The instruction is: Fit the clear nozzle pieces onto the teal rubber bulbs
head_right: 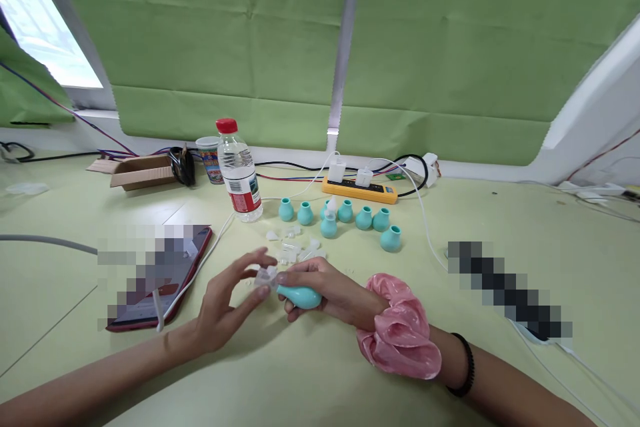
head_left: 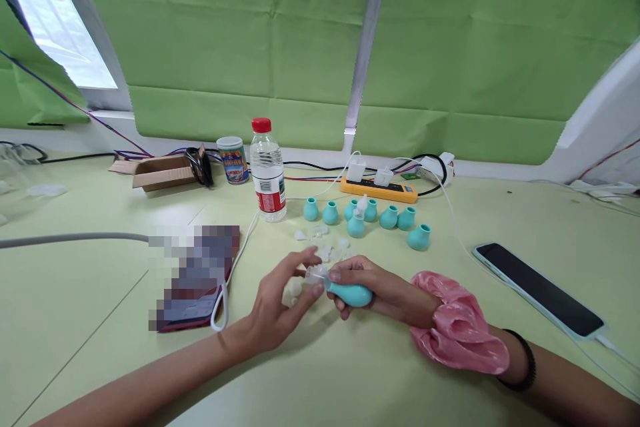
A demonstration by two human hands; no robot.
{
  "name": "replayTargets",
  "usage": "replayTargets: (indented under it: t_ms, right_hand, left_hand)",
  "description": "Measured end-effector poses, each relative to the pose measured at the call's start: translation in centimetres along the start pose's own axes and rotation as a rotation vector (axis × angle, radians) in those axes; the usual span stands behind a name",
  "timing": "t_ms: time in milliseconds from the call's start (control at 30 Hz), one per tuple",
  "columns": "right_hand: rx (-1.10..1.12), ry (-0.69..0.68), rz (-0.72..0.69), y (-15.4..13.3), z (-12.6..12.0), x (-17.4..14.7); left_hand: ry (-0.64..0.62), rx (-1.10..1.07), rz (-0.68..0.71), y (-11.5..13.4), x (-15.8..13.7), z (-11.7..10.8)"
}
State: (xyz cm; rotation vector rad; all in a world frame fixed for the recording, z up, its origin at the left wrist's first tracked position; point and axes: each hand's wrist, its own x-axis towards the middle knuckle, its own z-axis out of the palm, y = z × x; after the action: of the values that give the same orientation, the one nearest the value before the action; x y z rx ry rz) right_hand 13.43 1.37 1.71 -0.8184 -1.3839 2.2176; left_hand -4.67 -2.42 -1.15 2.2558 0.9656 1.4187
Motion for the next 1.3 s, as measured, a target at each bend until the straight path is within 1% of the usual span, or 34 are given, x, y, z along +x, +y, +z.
replayTargets:
  t_ms: [67,133,200,300,367,433,567,700,800,900,967,1067,1133,1200,1300]
  right_hand:
    - [0.008,0.006,-0.048,-0.2,0.0,0.0]
    - [0.014,0.045,-0.111,-0.5,-0.2,0.0]
    - [0.048,0.091,-0.157,-1.0,-0.5,-0.1]
    - [0.125,0.150,-0.183,-1.5,-0.8,-0.2]
    - [0.151,0.181,-0.191,-1.7,-0.8,-0.3]
    - [0.153,0.194,-0.194,-1.7,-0.8,-0.3]
    - [0.104,0.179,-0.213,-1.7,-0.7,-0.3]
    - [0.011,0.175,-0.253,-1.7,-0.8,-0.4]
    - [-0.050,0.162,-0.273,-1.7,-0.8,-0.5]
    - [-0.101,0.158,-0.280,-1.5,-0.6,-0.4]
    - [-0.130,0.169,-0.277,-1.5,-0.5,-0.3]
    - [-0.177,0.184,-0.266,-1.4,-0.5,-0.1]
    - [-0.236,0.193,-0.276,-1.3,-0.6,0.0]
    - [-0.329,0.207,-0.309,-1.1,-0.6,0.0]
    - [-0.533,0.267,-0.380,-0.7,-0.5,0.0]
  left_hand:
    - [0.055,-0.062,-0.153,0.0,0.4,-0.4]
    - [0.053,-0.003,-0.215,-0.3,0.9,-0.8]
    - [-0.004,0.167,-0.229,-0.7,1.4,-1.2]
    - [-0.170,0.459,-0.212,-1.2,1.6,-1.0]
    - [-0.264,0.594,-0.181,-1.5,1.5,-0.6]
    - [-0.328,0.652,-0.149,-1.6,1.3,-0.2]
    - [-0.415,0.656,-0.139,-1.8,1.1,0.3]
    - [-0.452,0.700,-0.209,-1.6,1.4,-0.1]
    - [-0.475,0.825,-0.263,-1.1,1.7,-0.5]
    - [-0.547,0.941,-0.286,-0.8,1.7,-0.6]
    - [-0.576,0.951,-0.294,-1.0,1.6,-0.5]
    - [-0.545,0.896,-0.264,-1.5,1.5,-0.5]
    - [-0.453,0.802,-0.231,-1.7,1.6,-0.6]
    - [-0.291,0.636,-0.240,-1.5,1.8,-0.7]
    - [-0.031,0.234,-0.357,-0.6,2.0,-0.8]
